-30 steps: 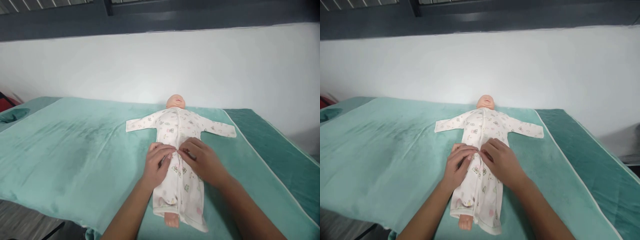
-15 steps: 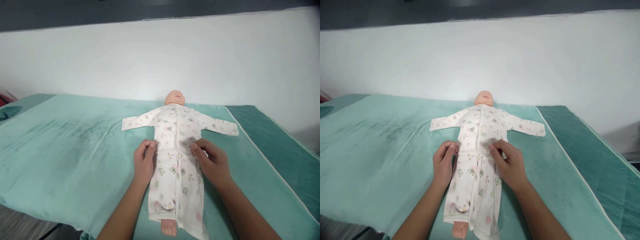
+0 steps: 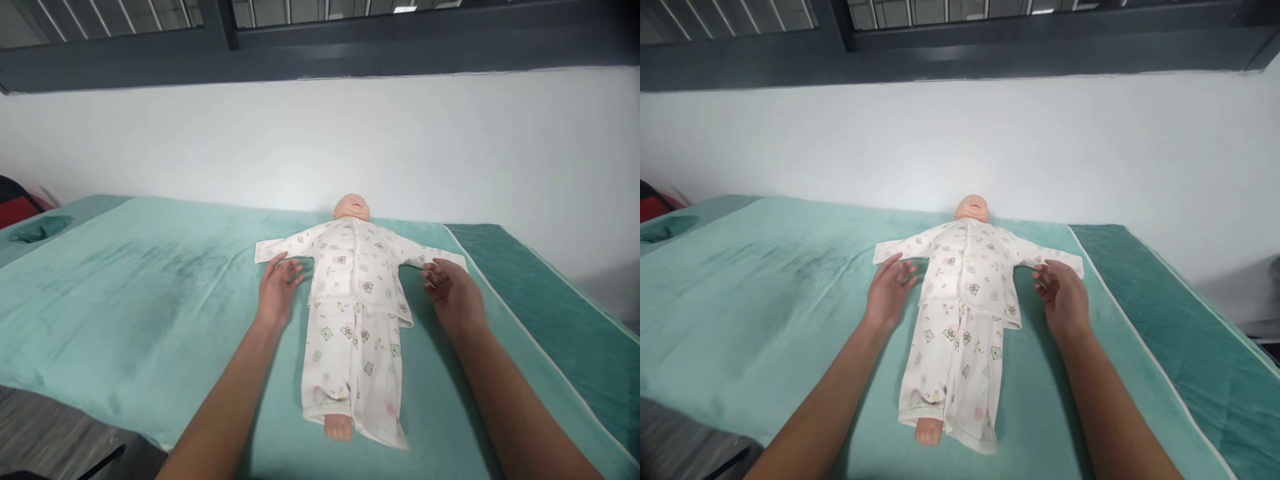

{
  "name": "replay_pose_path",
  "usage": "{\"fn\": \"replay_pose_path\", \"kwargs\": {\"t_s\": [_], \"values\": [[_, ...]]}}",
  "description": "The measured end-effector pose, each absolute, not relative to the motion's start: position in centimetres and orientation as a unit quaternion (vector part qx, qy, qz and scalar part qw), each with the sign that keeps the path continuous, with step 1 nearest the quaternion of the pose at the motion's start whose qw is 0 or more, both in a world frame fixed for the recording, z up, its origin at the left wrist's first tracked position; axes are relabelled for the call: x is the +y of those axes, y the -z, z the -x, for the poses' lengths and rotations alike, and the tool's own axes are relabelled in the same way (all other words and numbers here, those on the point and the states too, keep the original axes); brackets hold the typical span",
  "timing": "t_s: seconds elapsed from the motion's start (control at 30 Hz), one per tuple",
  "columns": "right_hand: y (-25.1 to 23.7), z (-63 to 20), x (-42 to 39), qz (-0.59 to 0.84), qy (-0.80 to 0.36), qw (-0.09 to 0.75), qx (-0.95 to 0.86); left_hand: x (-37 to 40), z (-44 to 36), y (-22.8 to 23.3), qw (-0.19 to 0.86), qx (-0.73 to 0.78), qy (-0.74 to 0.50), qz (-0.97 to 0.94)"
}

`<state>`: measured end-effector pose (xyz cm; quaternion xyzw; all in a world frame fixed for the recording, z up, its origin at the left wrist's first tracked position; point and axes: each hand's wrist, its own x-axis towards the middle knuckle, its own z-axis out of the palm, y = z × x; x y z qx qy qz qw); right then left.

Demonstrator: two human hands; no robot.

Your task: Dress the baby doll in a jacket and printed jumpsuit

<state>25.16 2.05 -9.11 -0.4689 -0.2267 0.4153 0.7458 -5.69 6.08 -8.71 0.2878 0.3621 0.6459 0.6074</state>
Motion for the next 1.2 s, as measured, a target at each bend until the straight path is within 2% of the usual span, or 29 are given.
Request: {"fn": "replay_pose_path", "kwargs": {"t_s": [0.13, 0.33, 0.83, 1.2], "values": [[9.8, -27.4, 2.8, 0.475, -0.45, 0.747, -0.12, 8.1, 7.2, 9.0, 0.637, 0.33, -0.663, -0.213], [10.2, -28.0, 2.4, 0.461, -0.438, 0.77, -0.045, 8.4, 7.3, 9.5, 0.613, 0.322, -0.702, -0.164], [12.5, -28.5, 2.5, 0.449, -0.364, 0.804, -0.139, 8.0, 6.8, 9.5, 0.572, 0.339, -0.723, -0.191], [11.6, -27.4, 2.3, 0.505, -0.323, 0.784, -0.159, 8.0, 6.9, 9.6, 0.57, 0.337, -0.718, -0.215]]}}
